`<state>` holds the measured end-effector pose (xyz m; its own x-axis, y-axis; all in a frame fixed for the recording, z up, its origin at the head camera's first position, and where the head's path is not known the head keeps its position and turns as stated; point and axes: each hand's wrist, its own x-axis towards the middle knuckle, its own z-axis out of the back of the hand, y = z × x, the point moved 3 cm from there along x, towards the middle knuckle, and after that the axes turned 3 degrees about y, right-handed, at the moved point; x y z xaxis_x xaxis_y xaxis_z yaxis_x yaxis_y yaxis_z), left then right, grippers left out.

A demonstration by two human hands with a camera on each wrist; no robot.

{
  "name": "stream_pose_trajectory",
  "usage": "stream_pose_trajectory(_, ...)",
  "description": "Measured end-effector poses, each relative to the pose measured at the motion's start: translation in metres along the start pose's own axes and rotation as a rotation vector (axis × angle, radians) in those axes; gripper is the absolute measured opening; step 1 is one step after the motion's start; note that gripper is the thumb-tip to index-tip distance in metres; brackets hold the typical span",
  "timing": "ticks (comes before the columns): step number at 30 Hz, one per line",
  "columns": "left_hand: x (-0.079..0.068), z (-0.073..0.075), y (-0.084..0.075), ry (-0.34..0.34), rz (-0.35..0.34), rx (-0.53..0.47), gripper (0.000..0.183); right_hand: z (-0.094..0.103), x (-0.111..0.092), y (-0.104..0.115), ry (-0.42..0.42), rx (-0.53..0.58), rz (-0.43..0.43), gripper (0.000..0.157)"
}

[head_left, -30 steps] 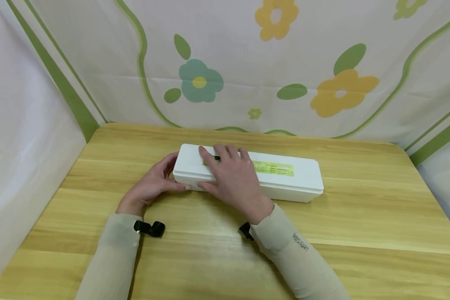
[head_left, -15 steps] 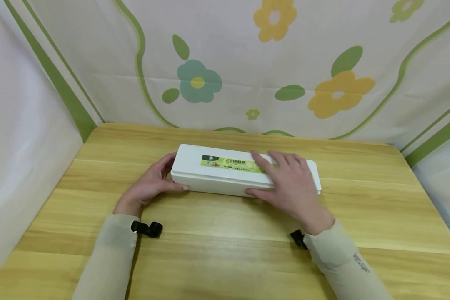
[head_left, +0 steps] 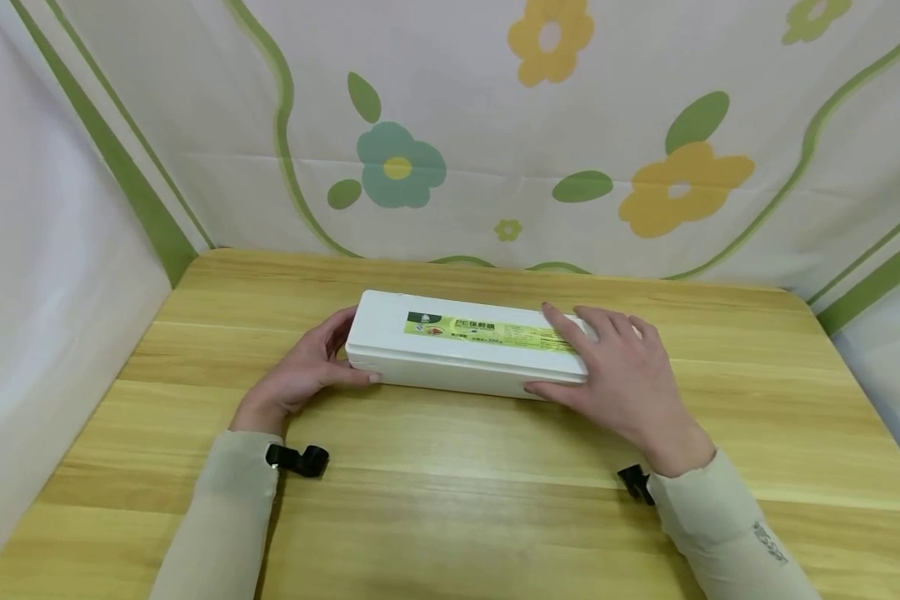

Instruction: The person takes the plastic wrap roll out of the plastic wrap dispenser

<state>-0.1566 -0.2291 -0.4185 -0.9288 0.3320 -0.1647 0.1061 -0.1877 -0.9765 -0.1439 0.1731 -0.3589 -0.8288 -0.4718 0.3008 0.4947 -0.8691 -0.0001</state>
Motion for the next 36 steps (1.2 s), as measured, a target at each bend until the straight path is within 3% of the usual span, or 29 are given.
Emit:
stream_pose_trajectory(9, -0.0003, -0.0019, 0.0011, -0.003, 0.0, -0.003, 0.107, -0.0036, -0.0038, -0.0021, 0.006, 0.043, 0.029, 0.104)
stream_pose_trajectory(24, 0.0008, -0.0028, -0.0005, 0.018, -0.045, -0.011, 0.101, -0.0051, -0.0027, -0.0042, -0.121, -0.052, 0.165, 0.096)
stream_pose_trajectory(36, -0.0003, -0.0033, 0.0005, 0.016, -0.039, 0.018, 0.105, -0.0025, -0.0023, -0.0076, -0.151, -0.065, 0.231, 0.09)
